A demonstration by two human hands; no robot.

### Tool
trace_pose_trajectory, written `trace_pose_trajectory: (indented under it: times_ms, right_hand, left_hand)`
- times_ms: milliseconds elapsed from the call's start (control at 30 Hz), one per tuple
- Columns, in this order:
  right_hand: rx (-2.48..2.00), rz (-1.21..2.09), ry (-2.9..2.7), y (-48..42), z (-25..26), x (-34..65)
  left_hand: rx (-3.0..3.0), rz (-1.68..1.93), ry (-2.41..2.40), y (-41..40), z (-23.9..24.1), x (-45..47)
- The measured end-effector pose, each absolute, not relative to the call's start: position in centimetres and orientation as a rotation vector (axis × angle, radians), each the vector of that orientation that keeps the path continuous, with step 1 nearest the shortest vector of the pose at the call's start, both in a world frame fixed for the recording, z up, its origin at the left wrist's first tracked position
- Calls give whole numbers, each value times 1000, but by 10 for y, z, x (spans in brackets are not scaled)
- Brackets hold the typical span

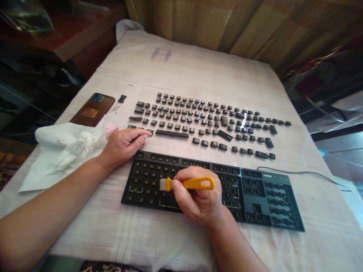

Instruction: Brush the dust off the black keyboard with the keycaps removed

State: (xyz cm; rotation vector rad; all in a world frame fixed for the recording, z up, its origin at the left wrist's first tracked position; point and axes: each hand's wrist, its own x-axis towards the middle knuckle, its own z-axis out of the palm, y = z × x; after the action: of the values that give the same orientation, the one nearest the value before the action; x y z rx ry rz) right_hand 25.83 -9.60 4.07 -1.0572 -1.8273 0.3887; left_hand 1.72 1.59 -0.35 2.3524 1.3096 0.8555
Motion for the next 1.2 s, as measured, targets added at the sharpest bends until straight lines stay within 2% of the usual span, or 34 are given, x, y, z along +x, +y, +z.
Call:
trace_pose_trajectory:
  times_ms: [833,1200]
  right_hand:
    - [-965,595,-1944,-98,41,251]
    - [-971,513,-1968,-95,41,252]
  left_hand:
    - [2354,839,1327,16,-2,18]
    - [2342,847,1316,16,-3,18]
